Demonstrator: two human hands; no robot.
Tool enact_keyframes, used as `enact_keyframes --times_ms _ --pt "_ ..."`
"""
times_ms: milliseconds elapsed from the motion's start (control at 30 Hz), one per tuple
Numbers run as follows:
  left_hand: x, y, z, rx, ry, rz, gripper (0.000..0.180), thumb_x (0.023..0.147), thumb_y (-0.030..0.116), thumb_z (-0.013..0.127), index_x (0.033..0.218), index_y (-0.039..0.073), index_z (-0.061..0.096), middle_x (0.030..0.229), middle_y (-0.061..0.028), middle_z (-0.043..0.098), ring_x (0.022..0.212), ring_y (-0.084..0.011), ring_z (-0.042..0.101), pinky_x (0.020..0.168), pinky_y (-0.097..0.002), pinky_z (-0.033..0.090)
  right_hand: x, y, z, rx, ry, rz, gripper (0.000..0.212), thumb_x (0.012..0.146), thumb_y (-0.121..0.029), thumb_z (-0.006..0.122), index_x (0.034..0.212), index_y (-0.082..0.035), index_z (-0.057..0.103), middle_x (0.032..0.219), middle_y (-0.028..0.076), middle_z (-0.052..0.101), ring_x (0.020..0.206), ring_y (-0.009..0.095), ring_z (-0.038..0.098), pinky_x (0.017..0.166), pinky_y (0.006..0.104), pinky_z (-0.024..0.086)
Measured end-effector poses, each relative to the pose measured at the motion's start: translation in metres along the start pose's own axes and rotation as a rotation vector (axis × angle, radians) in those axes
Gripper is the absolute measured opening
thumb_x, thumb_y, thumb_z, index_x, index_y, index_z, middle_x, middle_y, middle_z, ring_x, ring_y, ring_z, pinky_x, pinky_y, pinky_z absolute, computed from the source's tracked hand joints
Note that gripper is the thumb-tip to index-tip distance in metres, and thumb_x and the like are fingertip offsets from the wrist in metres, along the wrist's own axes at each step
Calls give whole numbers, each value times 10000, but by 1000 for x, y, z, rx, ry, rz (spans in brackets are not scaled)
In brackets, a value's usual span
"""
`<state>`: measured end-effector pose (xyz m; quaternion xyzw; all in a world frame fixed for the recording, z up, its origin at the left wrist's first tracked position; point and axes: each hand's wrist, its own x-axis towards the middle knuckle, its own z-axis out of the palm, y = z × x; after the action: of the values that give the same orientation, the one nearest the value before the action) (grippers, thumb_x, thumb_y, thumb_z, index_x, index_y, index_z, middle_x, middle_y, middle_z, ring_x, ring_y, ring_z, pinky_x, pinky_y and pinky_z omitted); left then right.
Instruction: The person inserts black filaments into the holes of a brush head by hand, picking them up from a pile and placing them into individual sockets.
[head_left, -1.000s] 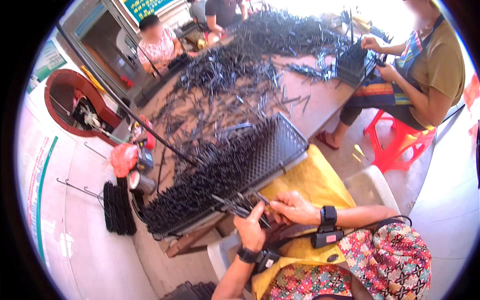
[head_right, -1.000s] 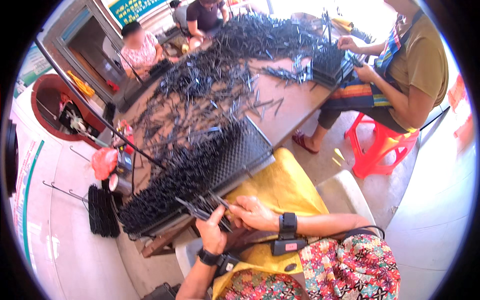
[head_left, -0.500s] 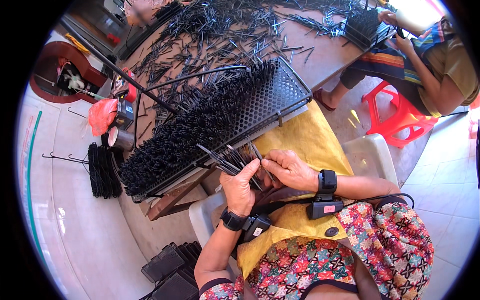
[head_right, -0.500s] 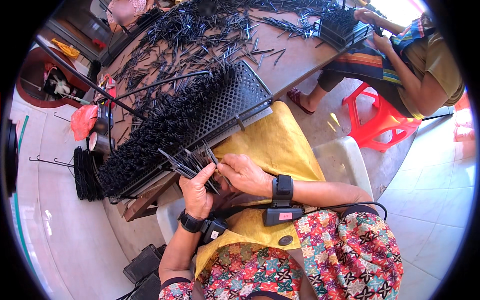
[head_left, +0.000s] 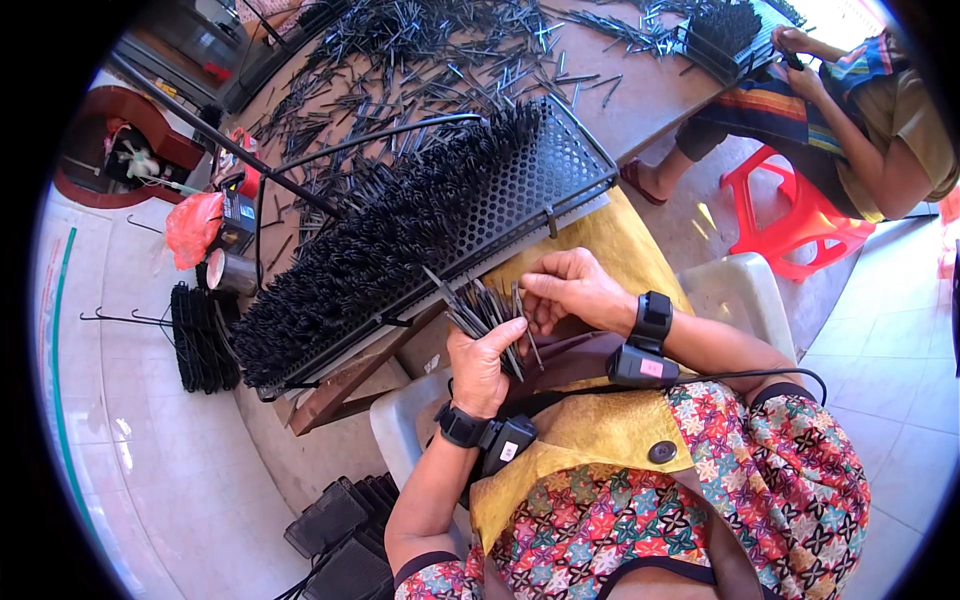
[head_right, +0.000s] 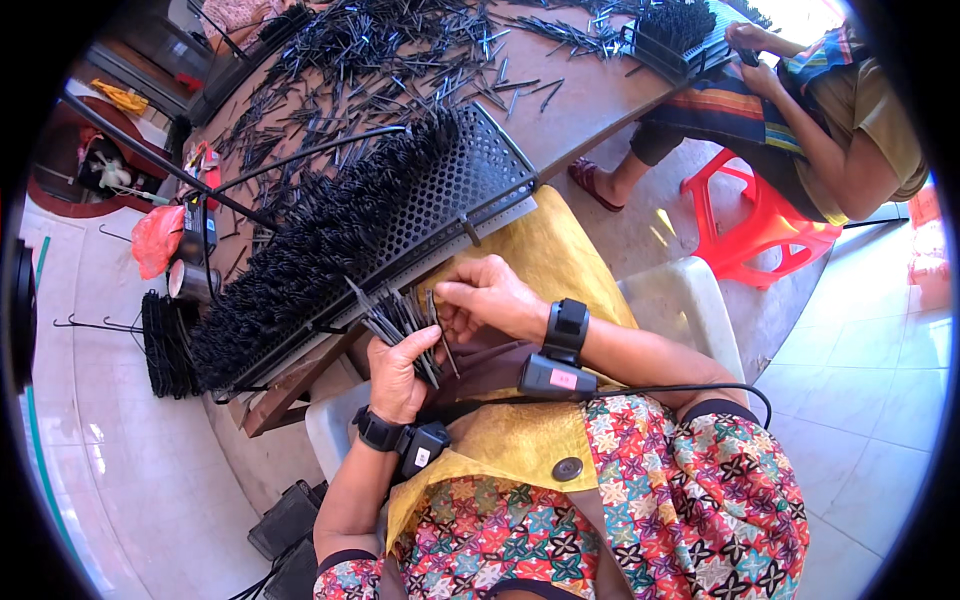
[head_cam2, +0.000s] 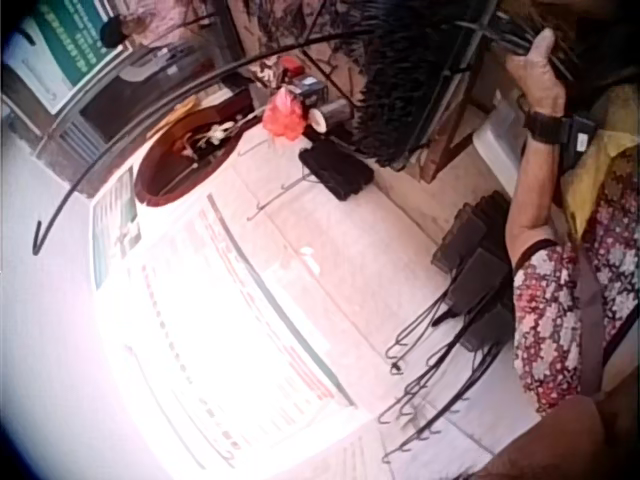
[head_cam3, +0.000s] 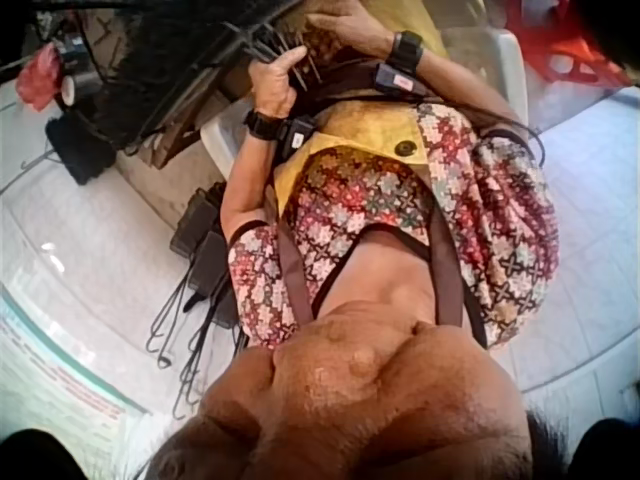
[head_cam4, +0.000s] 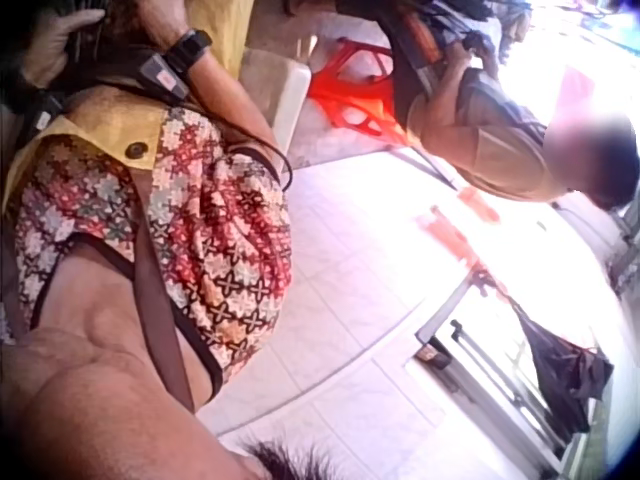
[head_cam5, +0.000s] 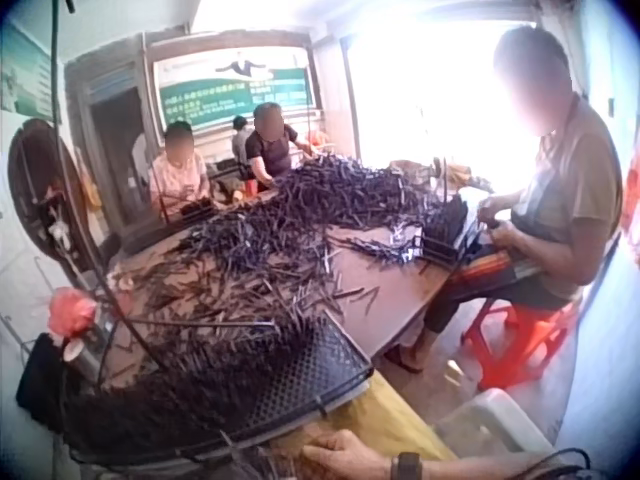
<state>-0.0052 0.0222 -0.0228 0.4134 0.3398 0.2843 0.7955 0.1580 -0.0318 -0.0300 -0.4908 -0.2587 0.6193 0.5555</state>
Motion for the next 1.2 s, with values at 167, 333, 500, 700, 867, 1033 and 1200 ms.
enact_keyframes --times_ms 167,333,500,700,867,1033,1200 --pt "-1 -9 -1 108 44 1 121 756 -21 628 867 16 594 741 -90 637 584 -121 570 509 -227 450 7 30 -25 -166 262 90 207 883 -127 529 903 78 547 710 130 605 531 170 599 443 273 529" --pt "-2 -8 0 96 119 55 143 772 -33 618 894 9 557 747 -99 637 604 -134 583 538 -229 456 20 30 -30 -312 250 126 261 883 -139 525 894 121 526 700 157 600 531 204 608 434 298 539" --pt "-5 -10 0 98 149 53 148 762 -28 630 896 3 575 790 -101 644 650 -145 606 561 -239 464 51 33 -44 -105 487 239 341 904 -171 502 913 169 484 627 159 565 488 236 592 396 340 532" --pt "-6 -10 1 133 73 40 231 743 -27 646 969 -9 600 881 -96 658 712 -147 626 618 -244 482 93 50 -44 -255 575 201 204 828 -47 501 991 77 504 595 165 562 440 249 587 342 378 488" --pt "-10 -10 2 189 21 -68 234 733 -23 643 962 -15 598 866 -85 656 733 -150 623 637 -246 477 93 53 -51 -191 571 266 176 831 -17 433 979 52 499 542 126 530 388 216 536 311 341 447" --pt "-14 -17 3 150 -66 -173 221 741 -19 662 951 -4 592 875 -104 660 759 -172 635 704 -281 506 49 46 -47 -10 595 25 133 805 -39 565 862 50 483 660 114 560 475 184 557 394 299 488" --pt "-14 -19 -2 254 -148 -193 217 749 -4 679 940 -3 577 815 -107 659 706 -176 635 680 -284 512 13 19 -45 -89 465 -211 244 799 12 592 1010 52 476 731 101 584 551 148 586 440 272 502"
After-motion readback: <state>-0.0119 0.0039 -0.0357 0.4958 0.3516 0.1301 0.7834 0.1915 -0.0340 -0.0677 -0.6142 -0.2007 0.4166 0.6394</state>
